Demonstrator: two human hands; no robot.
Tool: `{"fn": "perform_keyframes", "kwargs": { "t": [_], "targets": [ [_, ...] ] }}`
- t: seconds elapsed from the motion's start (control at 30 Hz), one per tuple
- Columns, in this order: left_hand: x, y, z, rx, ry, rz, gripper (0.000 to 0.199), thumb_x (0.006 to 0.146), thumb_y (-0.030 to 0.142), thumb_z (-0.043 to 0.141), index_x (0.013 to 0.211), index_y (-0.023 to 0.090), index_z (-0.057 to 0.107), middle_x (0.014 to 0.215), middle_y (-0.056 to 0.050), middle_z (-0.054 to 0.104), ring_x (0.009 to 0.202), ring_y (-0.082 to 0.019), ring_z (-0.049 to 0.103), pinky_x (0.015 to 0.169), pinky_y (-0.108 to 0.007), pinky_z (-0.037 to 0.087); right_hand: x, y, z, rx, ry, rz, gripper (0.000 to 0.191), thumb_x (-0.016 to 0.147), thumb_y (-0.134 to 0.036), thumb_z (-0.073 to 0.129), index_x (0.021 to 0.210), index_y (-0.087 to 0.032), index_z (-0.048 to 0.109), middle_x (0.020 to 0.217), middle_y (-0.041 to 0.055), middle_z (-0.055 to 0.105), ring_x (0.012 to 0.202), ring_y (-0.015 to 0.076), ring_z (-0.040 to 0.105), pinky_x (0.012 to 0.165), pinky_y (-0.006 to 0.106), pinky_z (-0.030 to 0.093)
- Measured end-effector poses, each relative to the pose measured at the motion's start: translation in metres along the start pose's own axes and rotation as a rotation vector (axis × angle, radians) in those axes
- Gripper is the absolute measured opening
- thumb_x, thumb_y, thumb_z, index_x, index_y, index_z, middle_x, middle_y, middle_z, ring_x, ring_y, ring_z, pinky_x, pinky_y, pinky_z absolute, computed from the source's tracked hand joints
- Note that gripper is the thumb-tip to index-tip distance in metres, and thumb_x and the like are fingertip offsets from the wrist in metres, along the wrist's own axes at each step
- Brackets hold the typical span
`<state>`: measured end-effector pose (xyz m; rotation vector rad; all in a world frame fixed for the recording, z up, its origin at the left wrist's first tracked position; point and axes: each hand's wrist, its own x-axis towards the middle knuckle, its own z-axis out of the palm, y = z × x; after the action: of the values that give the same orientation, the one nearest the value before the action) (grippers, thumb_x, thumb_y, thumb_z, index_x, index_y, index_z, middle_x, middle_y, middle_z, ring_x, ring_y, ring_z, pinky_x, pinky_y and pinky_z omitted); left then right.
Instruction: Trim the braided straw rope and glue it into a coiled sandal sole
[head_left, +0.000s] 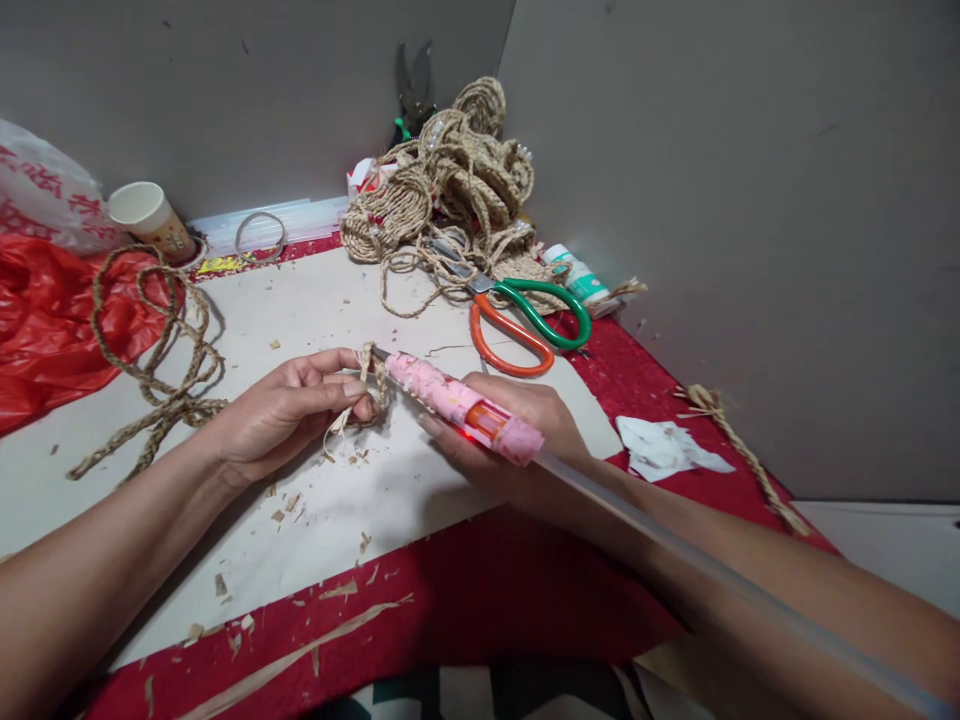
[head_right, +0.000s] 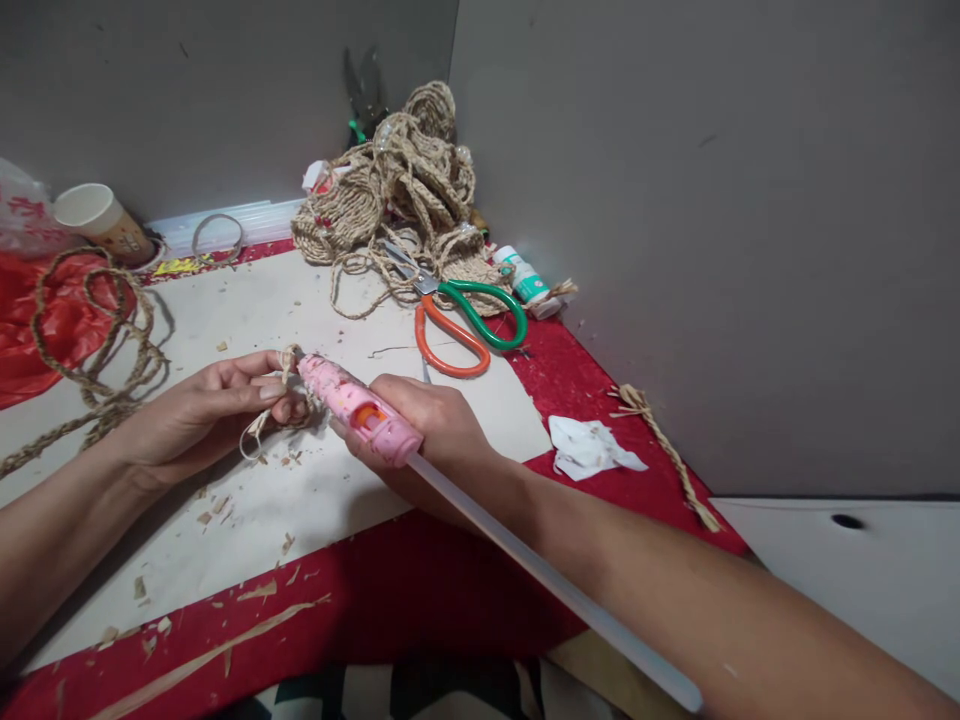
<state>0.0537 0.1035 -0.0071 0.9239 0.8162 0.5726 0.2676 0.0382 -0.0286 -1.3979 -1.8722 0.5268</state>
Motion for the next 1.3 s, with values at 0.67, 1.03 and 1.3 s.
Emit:
{"fn": "perform_keyframes", "kwargs": {
  "t": [0.67, 1.03, 1.3],
  "targets": [
    [-0.0011, 0.0017, -0.0061, -0.035, -0.071, -0.004, 0.029, 0.078, 0.007, 0.066, 0.106, 0.013, 0.068, 0.066, -0.007, 0.070, 0.070, -0.016, 0.066, 0.075, -0.024, 0.049, 0.0002, 0.0051, 0.0003, 0.000, 0.068, -0.084, 0.029, 0.081, -0.030, 0.060, 0.061, -0.022, 0.041, 0.055, -0.0012, 0.048, 0.049, 0.0118, 0.044, 0.049, 0.028, 0.032],
    [-0.0004, 0.0014, -0.0056, -0.042, -0.054, -0.029, 0.026, 0.078, 0.006, 0.065, 0.103, 0.012, 0.069, 0.071, -0.006, 0.070, 0.065, -0.011, 0.063, 0.072, -0.020, 0.050, -0.0005, 0.0076, 0.0008, 0.053, 0.029, -0.005, 0.033, 0.083, -0.040, 0.060, 0.061, -0.022, 0.044, 0.053, -0.0004, 0.049, 0.047, 0.0117, 0.044, 0.046, 0.027, 0.034],
    [-0.0001, 0.0040, -0.0026, -0.068, -0.020, -0.050, 0.025, 0.076, 0.005, 0.066, 0.100, 0.011, 0.069, 0.074, -0.009, 0.071, 0.060, -0.010, 0.062, 0.066, -0.018, 0.050, -0.0020, 0.0078, 0.0006, 0.084, -0.005, 0.055, 0.038, 0.083, -0.041, 0.061, 0.058, -0.022, 0.040, 0.050, -0.0018, 0.042, 0.045, 0.0102, 0.035, 0.043, 0.028, 0.028]
  ]
}}
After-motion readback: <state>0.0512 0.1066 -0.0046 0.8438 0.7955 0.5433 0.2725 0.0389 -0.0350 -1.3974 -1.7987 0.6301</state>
